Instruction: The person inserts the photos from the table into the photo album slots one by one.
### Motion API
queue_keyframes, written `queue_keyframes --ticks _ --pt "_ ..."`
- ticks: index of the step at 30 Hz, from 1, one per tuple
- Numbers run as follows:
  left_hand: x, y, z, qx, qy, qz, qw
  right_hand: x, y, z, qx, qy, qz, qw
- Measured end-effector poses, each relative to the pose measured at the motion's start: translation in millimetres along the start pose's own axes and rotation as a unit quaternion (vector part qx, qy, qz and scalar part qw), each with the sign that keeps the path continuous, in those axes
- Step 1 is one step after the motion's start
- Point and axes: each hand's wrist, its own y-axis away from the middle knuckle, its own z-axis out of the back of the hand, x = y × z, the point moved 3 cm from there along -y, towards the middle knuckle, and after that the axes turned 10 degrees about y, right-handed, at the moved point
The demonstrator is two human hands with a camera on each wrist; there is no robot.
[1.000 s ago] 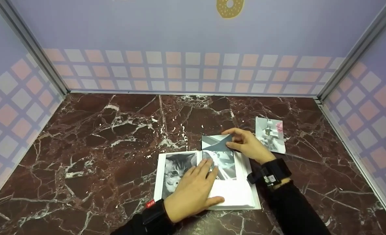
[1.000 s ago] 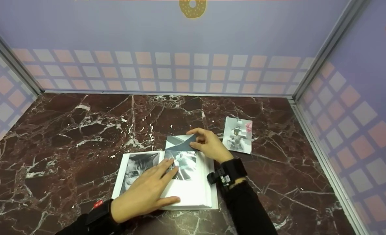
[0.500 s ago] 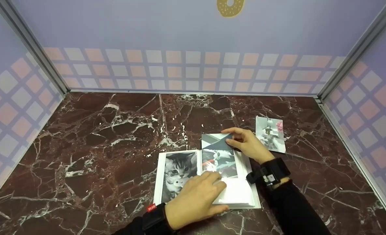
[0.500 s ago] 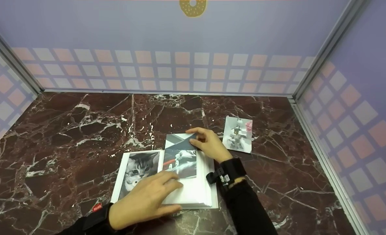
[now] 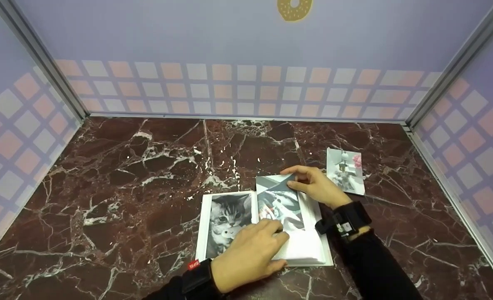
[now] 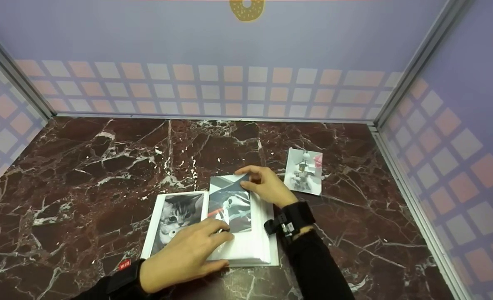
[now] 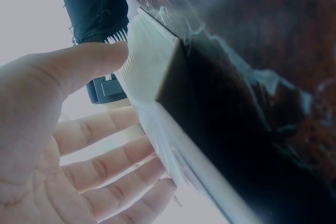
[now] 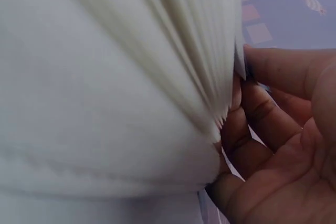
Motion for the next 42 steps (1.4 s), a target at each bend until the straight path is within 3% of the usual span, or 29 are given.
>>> queue_keyframes --ticks 20,42 --pt "0.8 1.4 0.4 -0.002 0.005 -0.008 1.0 0.4 -1.2 -1.6 0.0 0.0 -0.01 0.9999" --pt "0.4 -0.1 -0.4 0.008 0.015 0.004 0.9999 -0.2 -0.9 -3.2 0.004 0.001 -0.01 0.9999"
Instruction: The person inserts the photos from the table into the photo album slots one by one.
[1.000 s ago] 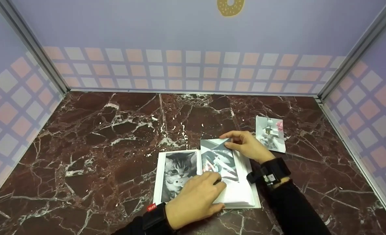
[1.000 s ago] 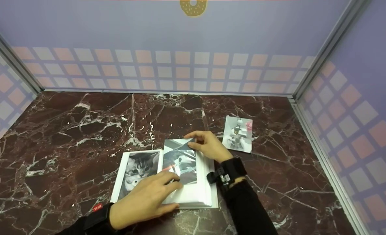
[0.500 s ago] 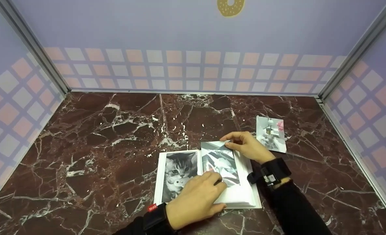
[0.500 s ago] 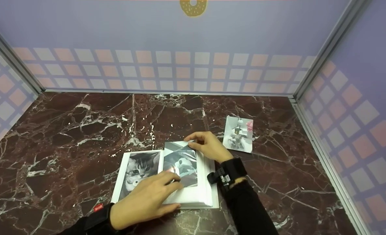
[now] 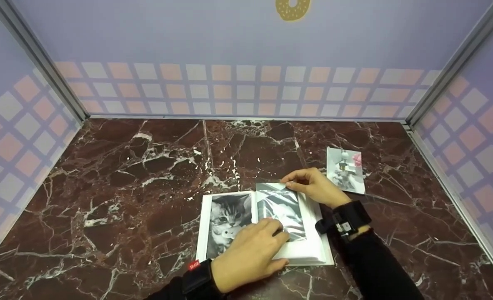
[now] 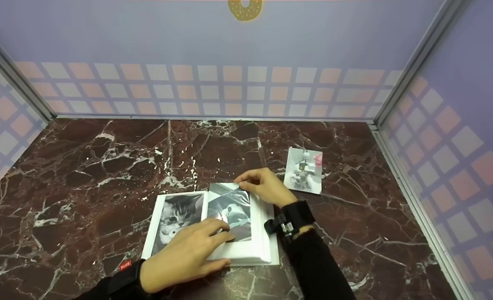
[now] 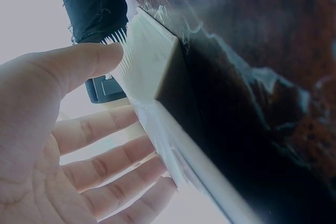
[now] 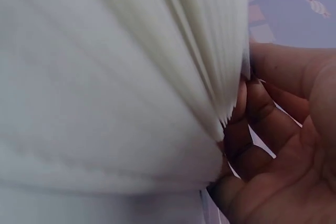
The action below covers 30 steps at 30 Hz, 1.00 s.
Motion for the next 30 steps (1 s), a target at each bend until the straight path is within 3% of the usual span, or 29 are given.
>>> queue_keyframes --ticks 7,30 --pt "0.5 -0.3 0.2 -0.004 0.0 -0.007 1.0 0.1 -0.5 1.0 -0.014 0.004 -0.001 0.9999" --pt "0.0 0.0 0.4 0.002 -0.001 -0.004 1.0 1.2 2.5 -0.2 0.036 0.012 0.015 0.9992"
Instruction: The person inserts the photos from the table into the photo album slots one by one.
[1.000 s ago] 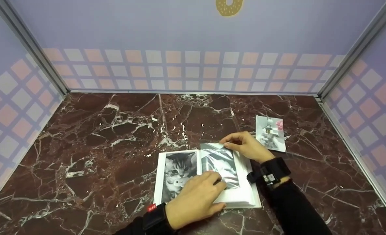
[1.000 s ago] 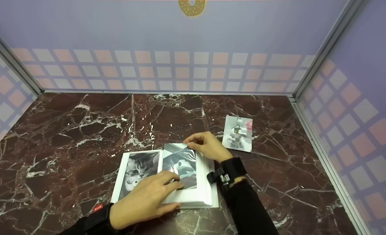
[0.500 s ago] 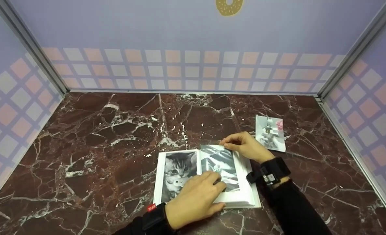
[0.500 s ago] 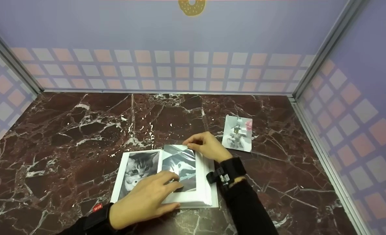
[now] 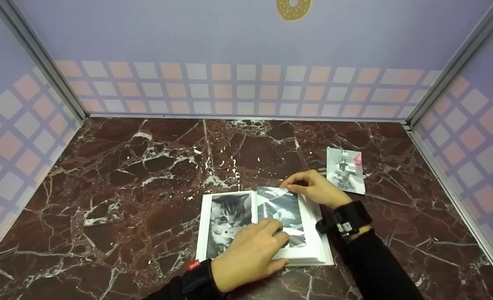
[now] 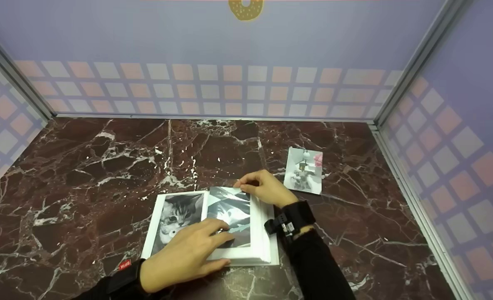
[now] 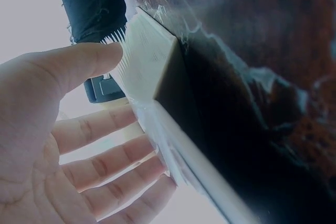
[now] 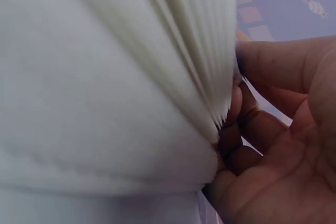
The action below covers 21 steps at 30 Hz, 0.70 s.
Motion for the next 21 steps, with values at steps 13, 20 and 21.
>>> queue_keyframes --ticks 13,20,21 --pt "0.1 0.7 -0.7 0.001 -0.003 0.0 1.0 1.4 0.7 0.4 0.022 -0.01 0.002 0.9997" --pt "0.2 0.7 -1.0 -0.001 -0.005 -0.004 1.0 2.0 0.1 -0.9 0.035 -0.007 0.012 0.9993" --pt "0.3 0.7 -1.1 -0.002 -0.006 -0.006 1.0 2.0 0.3 -1.0 0.037 -0.006 0.011 0.9992"
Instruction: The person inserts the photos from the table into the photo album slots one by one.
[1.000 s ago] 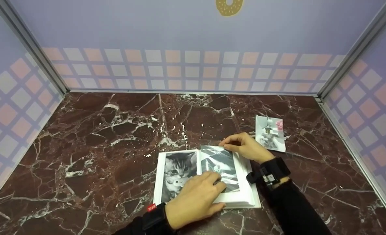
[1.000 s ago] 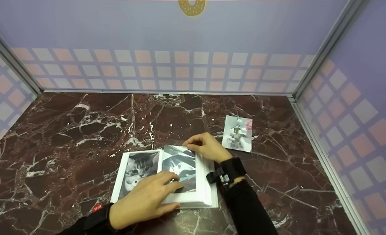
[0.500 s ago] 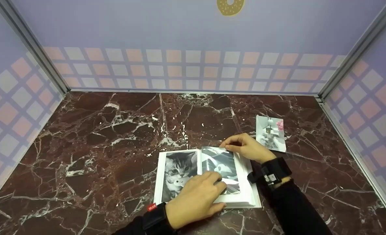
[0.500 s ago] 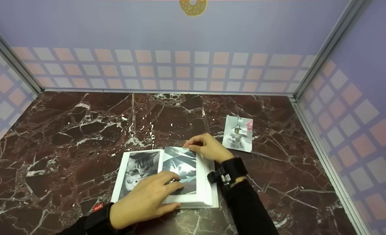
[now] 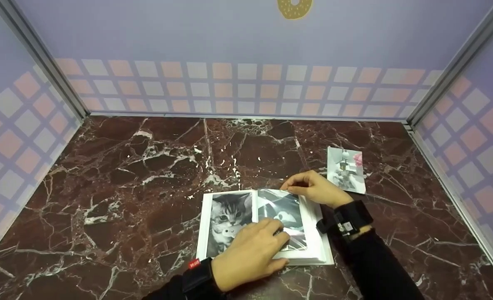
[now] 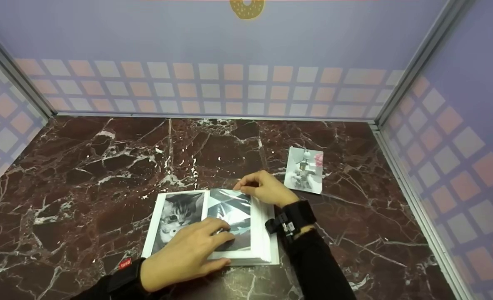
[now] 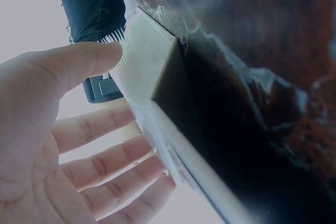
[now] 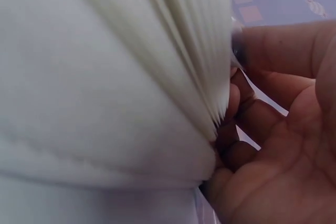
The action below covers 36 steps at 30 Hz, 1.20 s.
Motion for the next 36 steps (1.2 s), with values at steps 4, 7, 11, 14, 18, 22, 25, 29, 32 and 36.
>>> queue_keyframes --ticks 4,7,11,14,18,22,25,29,32,36 --pt "0.1 0.1 0.0 -0.001 -0.003 -0.003 1.0 0.4 0.7 -0.1 0.007 0.002 0.0 1.0" --pt "0.1 -0.1 0.0 -0.001 -0.003 -0.003 1.0 1.1 1.0 0.0 0.01 0.004 0.001 0.9999" --pt "-0.1 -0.3 0.1 -0.002 -0.002 -0.002 1.0 1.9 1.7 0.5 0.008 0.021 -0.001 0.9998" --pt "-0.3 -0.1 0.1 -0.003 -0.001 -0.002 1.0 1.9 2.2 0.9 0.006 0.036 -0.007 0.9993" --pt "-0.3 -0.3 -0.2 -0.004 -0.001 0.0 1.0 2.9 1.6 1.5 -0.003 0.051 -0.01 0.9987" --pt "-0.3 -0.7 -0.3 -0.004 0.0 0.002 1.0 4.6 0.7 1.4 -0.014 0.068 -0.007 0.9976" --pt "-0.1 -0.9 -0.3 -0.003 -0.001 0.002 1.0 4.8 0.0 0.7 -0.015 0.069 -0.003 0.9975" --pt "0.2 -0.9 -0.5 0.001 -0.002 0.004 1.0 4.5 -0.7 -0.3 -0.016 0.06 -0.001 0.9981" --pt "0.3 -1.1 -0.4 0.004 0.001 0.005 1.0 4.3 -1.0 -0.6 -0.017 0.06 0.003 0.998" --pt "0.3 -1.1 -0.4 0.005 0.001 0.007 1.0 4.1 -1.0 -0.3 -0.02 0.056 0.003 0.9982"
